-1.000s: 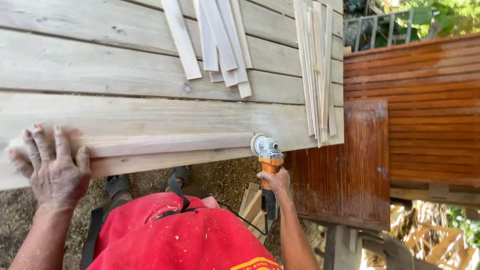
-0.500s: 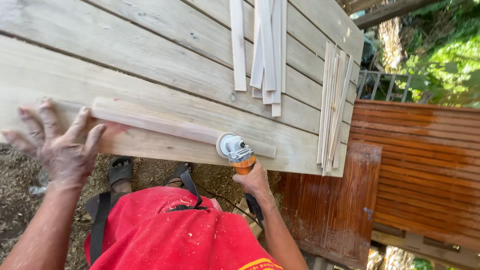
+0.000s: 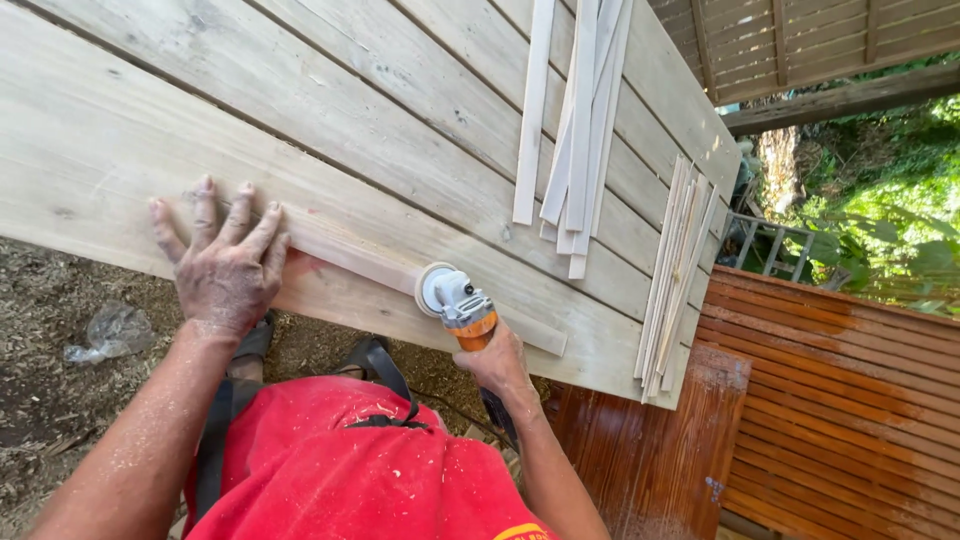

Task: Sanding strips of wood using an angle grinder with a sanding disc on a wooden table.

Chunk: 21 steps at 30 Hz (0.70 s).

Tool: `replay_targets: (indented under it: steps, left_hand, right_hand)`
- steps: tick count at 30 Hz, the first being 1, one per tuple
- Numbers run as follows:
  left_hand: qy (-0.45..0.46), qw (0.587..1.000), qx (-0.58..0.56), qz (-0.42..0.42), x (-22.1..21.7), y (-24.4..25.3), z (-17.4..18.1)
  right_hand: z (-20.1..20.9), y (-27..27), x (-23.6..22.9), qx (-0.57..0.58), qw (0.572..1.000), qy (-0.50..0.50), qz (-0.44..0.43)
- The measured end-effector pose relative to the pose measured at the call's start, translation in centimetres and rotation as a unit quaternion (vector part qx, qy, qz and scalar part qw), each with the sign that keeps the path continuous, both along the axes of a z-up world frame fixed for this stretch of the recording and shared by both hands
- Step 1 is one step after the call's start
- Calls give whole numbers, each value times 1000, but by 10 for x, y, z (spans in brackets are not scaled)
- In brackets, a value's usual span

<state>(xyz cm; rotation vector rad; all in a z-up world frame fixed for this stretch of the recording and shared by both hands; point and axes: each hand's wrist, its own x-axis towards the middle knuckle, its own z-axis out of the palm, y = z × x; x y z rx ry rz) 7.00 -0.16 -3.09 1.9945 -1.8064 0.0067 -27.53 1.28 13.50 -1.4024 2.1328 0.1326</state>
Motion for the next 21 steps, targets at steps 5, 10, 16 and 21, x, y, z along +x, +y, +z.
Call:
replay_targets:
  steps: [5, 10, 16, 21]
  left_hand:
    - [120, 992, -27, -10, 0, -3, 15]
    - [138, 990, -36, -12, 1, -4, 16]
    - [158, 986, -41, -17, 6, -2, 23]
    - [166, 984, -56, -3, 3, -5, 21]
  right_hand:
    - [15, -21, 44, 30, 998, 8, 51]
    - [22, -41, 88, 15, 992, -4, 127]
    - [-4, -60, 111, 10, 981, -51, 189]
    - [7, -56, 94, 12, 987, -33, 158]
